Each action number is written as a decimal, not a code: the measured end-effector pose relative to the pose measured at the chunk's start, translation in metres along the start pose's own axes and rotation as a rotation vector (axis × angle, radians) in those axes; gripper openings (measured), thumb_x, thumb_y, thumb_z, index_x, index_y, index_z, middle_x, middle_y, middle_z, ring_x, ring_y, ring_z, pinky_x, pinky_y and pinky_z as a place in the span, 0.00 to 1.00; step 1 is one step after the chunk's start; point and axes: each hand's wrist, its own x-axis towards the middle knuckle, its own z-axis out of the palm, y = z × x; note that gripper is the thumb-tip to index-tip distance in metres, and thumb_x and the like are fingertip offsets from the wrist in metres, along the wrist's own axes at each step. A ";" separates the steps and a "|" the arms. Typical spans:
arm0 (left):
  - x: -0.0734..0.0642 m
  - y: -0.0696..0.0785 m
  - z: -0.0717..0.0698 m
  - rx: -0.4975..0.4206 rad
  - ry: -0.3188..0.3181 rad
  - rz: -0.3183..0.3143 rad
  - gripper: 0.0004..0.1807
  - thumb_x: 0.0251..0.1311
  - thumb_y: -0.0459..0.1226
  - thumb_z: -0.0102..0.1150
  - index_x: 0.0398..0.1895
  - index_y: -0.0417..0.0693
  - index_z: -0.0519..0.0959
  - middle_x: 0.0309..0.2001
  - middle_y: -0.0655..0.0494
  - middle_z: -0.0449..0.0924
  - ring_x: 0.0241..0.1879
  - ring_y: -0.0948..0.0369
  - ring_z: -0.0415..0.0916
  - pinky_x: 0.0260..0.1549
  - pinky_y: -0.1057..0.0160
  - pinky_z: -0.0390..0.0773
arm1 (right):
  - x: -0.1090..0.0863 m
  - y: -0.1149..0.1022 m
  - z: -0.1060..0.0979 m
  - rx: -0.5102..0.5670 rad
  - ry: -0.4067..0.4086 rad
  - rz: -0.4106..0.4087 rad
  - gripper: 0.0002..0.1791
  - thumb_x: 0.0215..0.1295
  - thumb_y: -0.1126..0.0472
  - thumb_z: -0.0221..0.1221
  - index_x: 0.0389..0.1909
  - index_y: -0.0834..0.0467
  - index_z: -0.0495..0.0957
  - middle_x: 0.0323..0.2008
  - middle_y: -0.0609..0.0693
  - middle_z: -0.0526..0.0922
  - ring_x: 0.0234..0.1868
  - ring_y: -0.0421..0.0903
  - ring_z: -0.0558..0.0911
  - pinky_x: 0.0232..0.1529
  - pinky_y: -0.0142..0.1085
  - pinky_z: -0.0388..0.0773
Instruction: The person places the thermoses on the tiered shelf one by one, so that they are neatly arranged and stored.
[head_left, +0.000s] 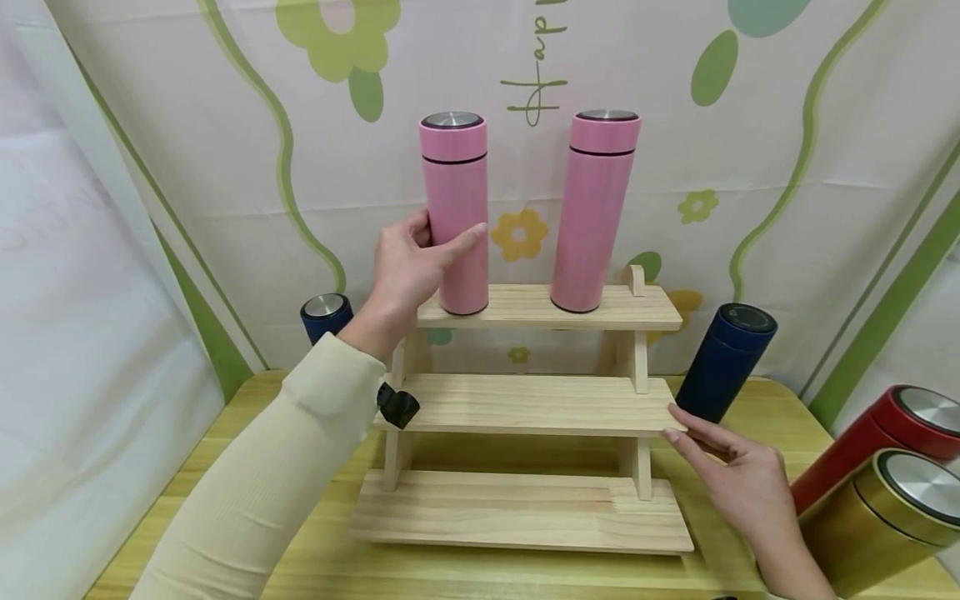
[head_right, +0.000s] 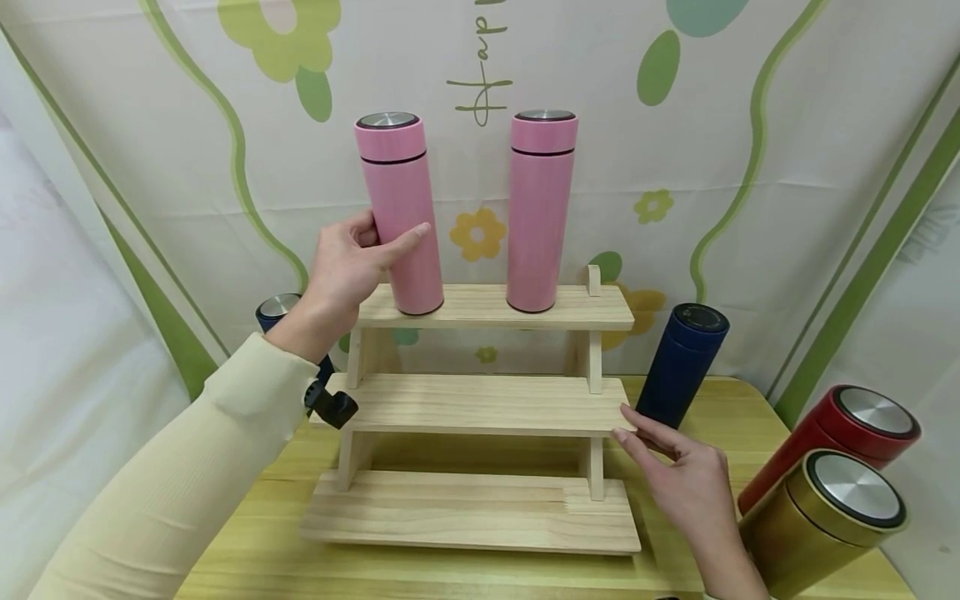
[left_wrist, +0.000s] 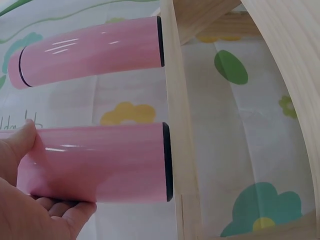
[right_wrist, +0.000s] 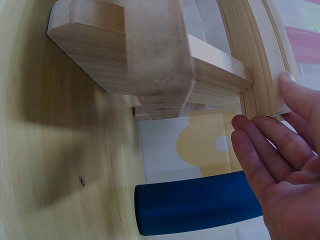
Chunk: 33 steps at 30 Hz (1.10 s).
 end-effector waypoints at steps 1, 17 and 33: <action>0.001 -0.001 0.000 0.000 -0.003 0.002 0.30 0.63 0.48 0.79 0.66 0.51 0.82 0.61 0.53 0.88 0.58 0.57 0.86 0.66 0.55 0.83 | -0.001 0.000 0.000 0.002 0.000 -0.001 0.25 0.69 0.35 0.70 0.64 0.37 0.86 0.56 0.50 0.90 0.45 0.07 0.70 0.30 0.26 0.79; 0.007 -0.003 0.002 0.034 -0.001 0.010 0.33 0.63 0.48 0.79 0.68 0.48 0.81 0.62 0.49 0.87 0.59 0.55 0.86 0.65 0.53 0.85 | -0.001 0.000 0.000 0.025 -0.001 0.004 0.25 0.68 0.35 0.70 0.63 0.36 0.86 0.49 0.35 0.92 0.46 0.07 0.72 0.30 0.27 0.78; 0.004 -0.008 0.006 0.028 0.035 0.049 0.37 0.61 0.53 0.79 0.71 0.51 0.79 0.64 0.54 0.86 0.60 0.59 0.85 0.65 0.57 0.85 | 0.001 0.002 0.002 0.027 0.006 -0.012 0.24 0.68 0.37 0.71 0.63 0.37 0.87 0.48 0.34 0.92 0.45 0.07 0.74 0.29 0.27 0.78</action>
